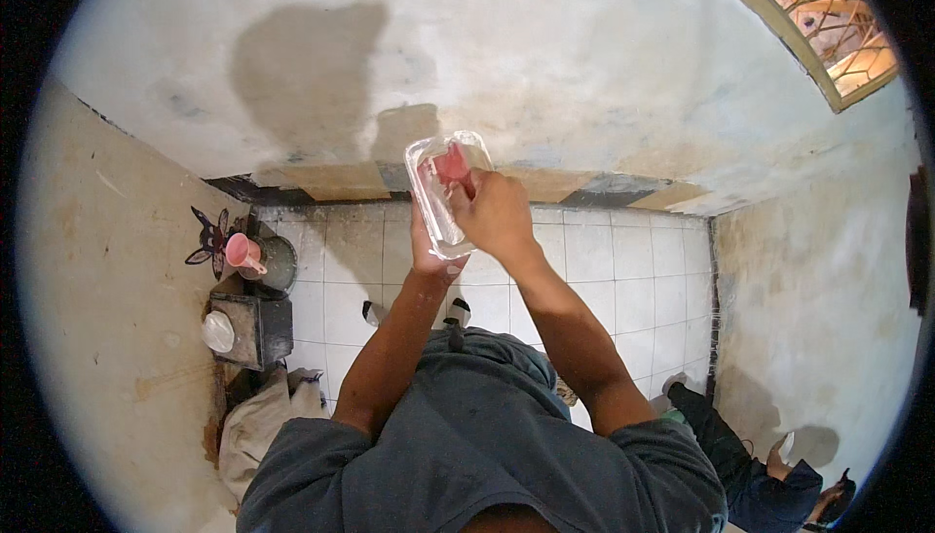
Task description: The person applies a white substance from a plastic container to a wall using a red hand scraper. They scoop the substance onto the blade and spread it over several areas of the wall surface.
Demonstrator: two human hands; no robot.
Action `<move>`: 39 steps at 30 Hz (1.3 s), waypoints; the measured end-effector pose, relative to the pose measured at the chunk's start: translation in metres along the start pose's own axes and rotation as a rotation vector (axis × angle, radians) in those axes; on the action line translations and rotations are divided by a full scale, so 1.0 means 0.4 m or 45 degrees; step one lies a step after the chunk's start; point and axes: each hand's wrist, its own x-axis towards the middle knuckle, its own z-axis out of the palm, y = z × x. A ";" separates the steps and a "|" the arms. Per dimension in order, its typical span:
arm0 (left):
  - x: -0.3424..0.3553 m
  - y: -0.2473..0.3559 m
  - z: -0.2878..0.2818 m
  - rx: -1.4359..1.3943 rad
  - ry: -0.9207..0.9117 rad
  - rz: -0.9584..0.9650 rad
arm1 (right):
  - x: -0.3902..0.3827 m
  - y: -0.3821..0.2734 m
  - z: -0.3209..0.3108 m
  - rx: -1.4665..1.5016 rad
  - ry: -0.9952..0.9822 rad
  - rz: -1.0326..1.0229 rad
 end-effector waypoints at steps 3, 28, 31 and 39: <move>0.011 -0.009 0.023 0.028 0.154 -0.009 | 0.006 0.002 -0.015 0.010 0.038 0.011; 0.019 -0.005 0.006 0.032 0.133 0.054 | 0.026 0.078 -0.045 0.224 0.182 0.122; 0.018 -0.007 0.006 -0.003 0.135 0.025 | 0.019 0.068 -0.032 0.189 0.132 0.112; -0.002 -0.008 0.028 0.142 0.073 0.122 | 0.035 0.107 -0.051 0.187 0.119 0.096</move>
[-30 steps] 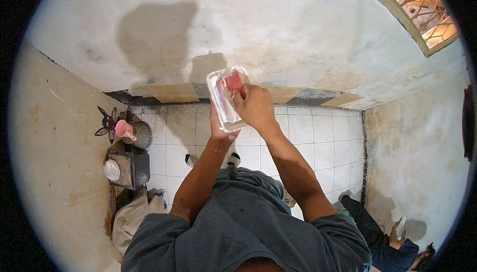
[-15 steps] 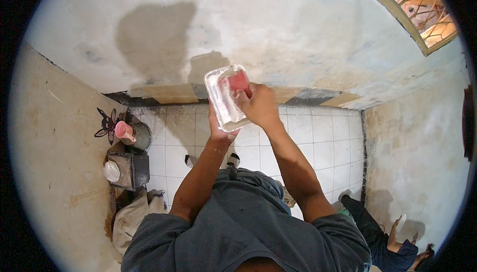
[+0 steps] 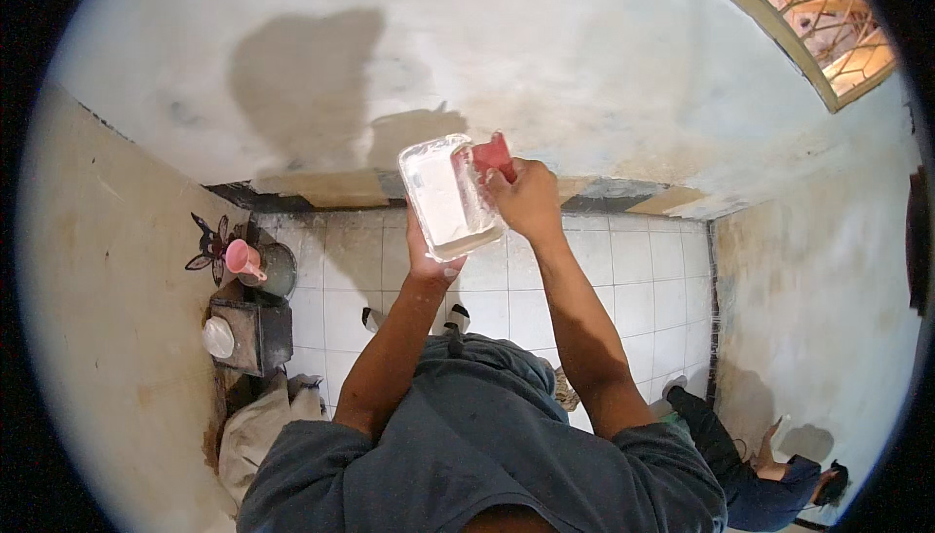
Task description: The person applies a white substance from a plastic container to a wall using a red hand scraper. They scoop the substance onto the blade and spread it over several areas of the wall surface.
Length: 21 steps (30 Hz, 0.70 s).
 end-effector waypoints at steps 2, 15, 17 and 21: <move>0.008 0.002 -0.018 -0.051 0.062 -0.077 | -0.005 -0.006 0.004 0.057 0.027 0.072; -0.010 0.005 0.017 0.341 -0.192 0.112 | -0.025 -0.033 0.023 -0.003 0.027 0.098; 0.000 -0.001 -0.003 0.306 -0.223 0.145 | -0.023 -0.027 0.063 0.009 0.033 -0.056; 0.016 0.010 -0.013 -0.125 0.082 -0.096 | -0.017 -0.023 0.032 0.012 0.048 -0.007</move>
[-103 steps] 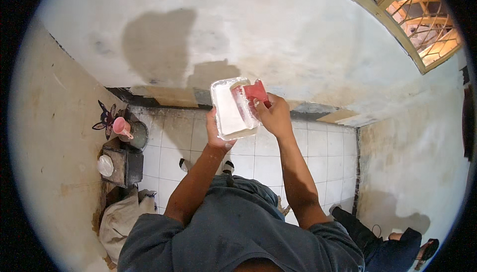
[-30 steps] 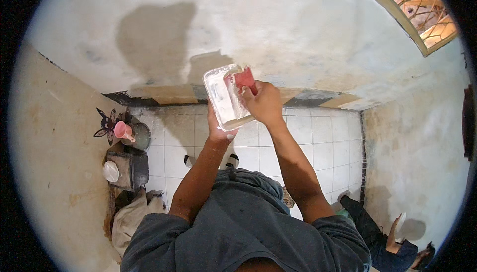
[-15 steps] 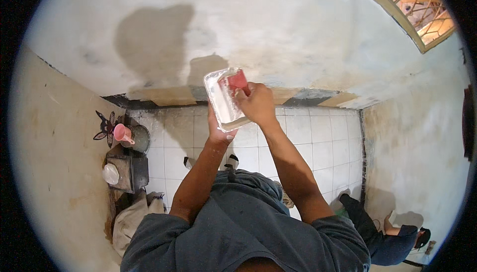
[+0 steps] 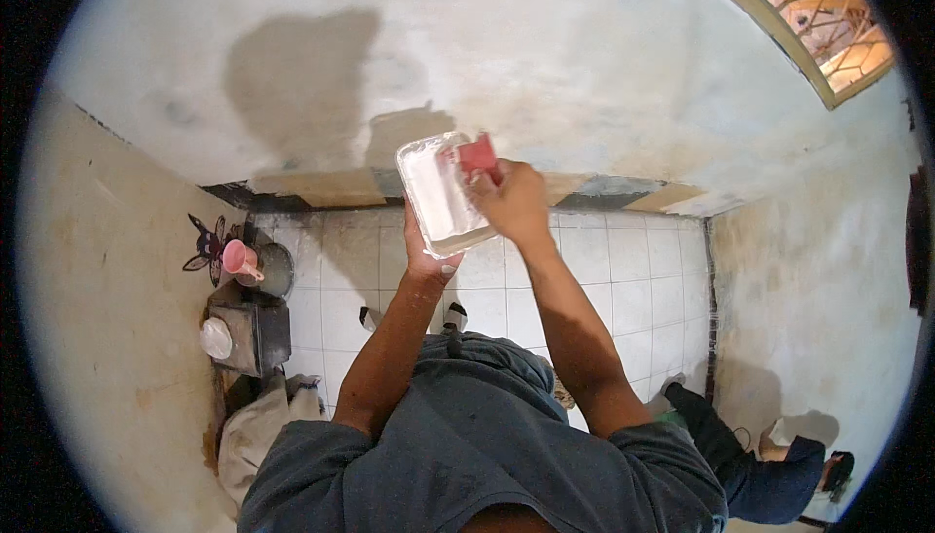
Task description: The person applies a white substance from a plastic container to a wall using a red hand scraper. They scoop the substance onto the blade and spread it over several areas of the wall surface.
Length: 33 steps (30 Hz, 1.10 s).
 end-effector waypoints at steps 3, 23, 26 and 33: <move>-0.019 -0.016 0.026 0.275 -0.102 0.157 | 0.001 0.015 -0.016 0.091 0.054 0.104; 0.013 -0.006 -0.043 -0.038 -0.167 -0.063 | -0.018 -0.050 0.047 -0.142 -0.083 -0.117; -0.016 -0.015 -0.004 0.186 -0.185 0.064 | -0.009 -0.029 0.025 -0.102 -0.077 -0.030; -0.001 -0.008 -0.029 0.006 0.013 -0.007 | 0.009 0.014 -0.015 -0.027 -0.048 0.011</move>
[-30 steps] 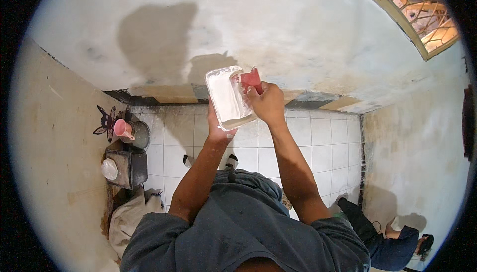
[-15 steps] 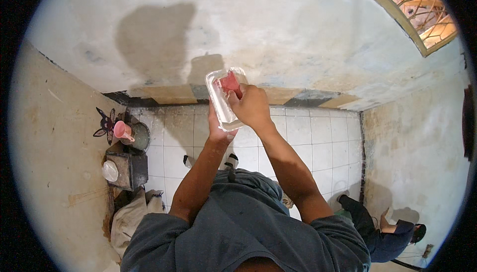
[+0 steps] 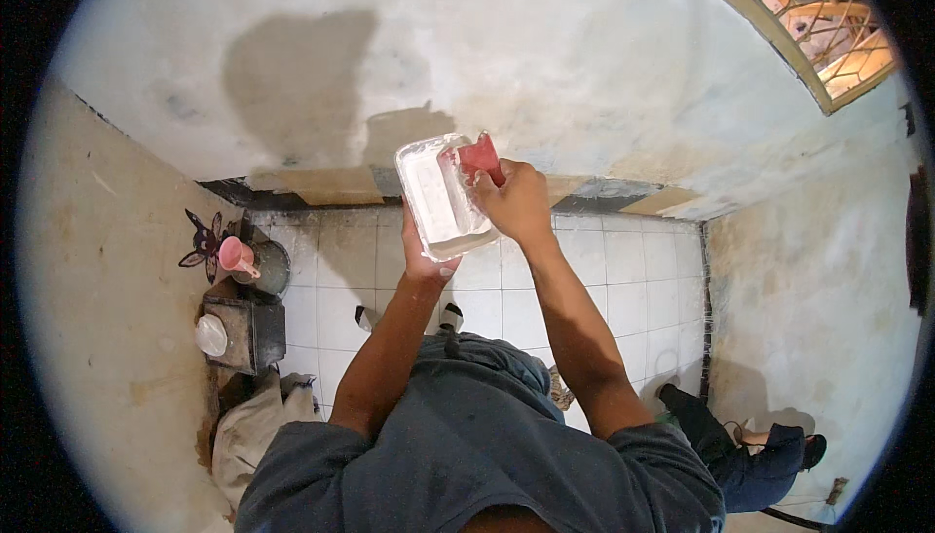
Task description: The person applies a white substance from a plastic container to a wall using a red hand scraper. They scoop the substance onto the blade and spread it over several areas of the wall surface.
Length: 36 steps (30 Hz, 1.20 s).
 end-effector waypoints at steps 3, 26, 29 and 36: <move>-0.020 -0.003 0.007 0.019 -0.070 -0.009 | 0.004 -0.002 -0.031 -0.101 0.040 0.011; 0.003 -0.009 -0.003 -0.075 -0.002 -0.015 | -0.002 -0.041 -0.036 -0.431 -0.012 -0.243; -0.003 -0.007 -0.003 -0.025 0.002 0.037 | 0.000 -0.052 -0.051 -0.382 0.074 -0.252; 0.001 -0.009 0.009 -0.050 -0.030 0.023 | -0.010 -0.062 -0.021 -0.436 0.055 -0.299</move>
